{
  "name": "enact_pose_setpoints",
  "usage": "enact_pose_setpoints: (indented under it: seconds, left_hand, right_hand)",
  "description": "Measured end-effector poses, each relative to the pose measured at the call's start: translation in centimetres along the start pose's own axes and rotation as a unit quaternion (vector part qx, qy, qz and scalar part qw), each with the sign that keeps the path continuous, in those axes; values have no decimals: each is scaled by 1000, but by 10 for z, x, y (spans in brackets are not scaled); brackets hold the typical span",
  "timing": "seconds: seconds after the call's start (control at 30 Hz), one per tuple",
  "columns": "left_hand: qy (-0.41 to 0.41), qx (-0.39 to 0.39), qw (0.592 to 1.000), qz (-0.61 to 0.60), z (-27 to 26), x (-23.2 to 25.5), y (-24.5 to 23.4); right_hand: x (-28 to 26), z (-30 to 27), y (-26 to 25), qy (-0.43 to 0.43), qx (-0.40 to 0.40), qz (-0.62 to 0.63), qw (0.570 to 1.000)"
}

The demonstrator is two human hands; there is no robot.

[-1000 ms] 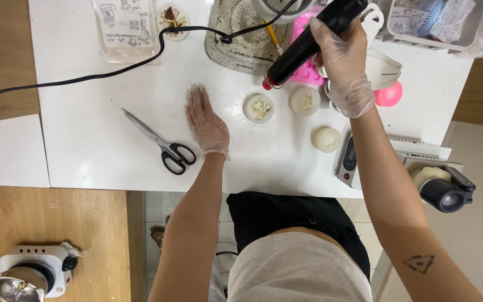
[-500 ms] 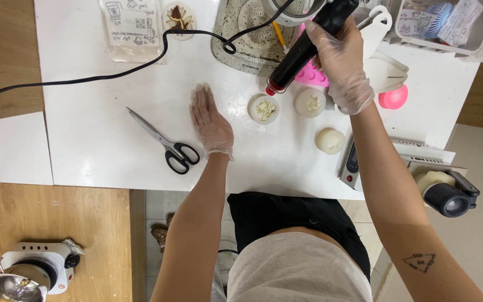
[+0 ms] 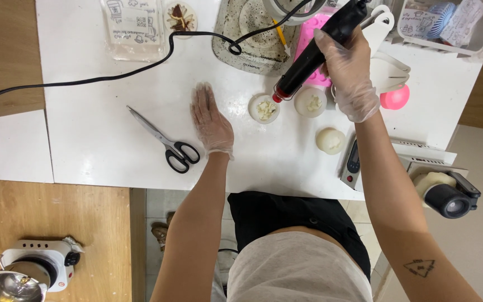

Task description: Using a heat gun to melt small wax pieces in containers for candle making.

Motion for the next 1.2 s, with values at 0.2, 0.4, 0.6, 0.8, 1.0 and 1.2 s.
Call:
enact_pose_setpoints:
  seconds: [0.2,0.4,0.6,0.8,1.0,1.2]
  left_hand:
    - [9,15,1000,-2,-2,-3,4]
    - [13,39,999,8,-4,-6,10]
    - [30,71,997,-10,-3,-1,1]
    - [16,52,998,-10,-3,-6,9]
    - [31,49,998,4,-3,-2,5]
    - [38,75,996,-25,-5,-3,6]
  right_hand:
    - [2,-19,-6,37,7,7,999]
    - [28,-73,-35,13,104,40,994]
    - [39,-156,-39,-27,207,92,974]
    - [49,-219,-26,18,321,204,925]
    - [68,-236,-7,123,310,231,914]
    - [74,-246,-3,123,300,248,913]
Point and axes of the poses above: each hand's wrist, its own z-axis towards the middle knuckle, its own y-axis out of the palm, x = y × z, the point moved 5 cm from there along z, towards the middle knuckle
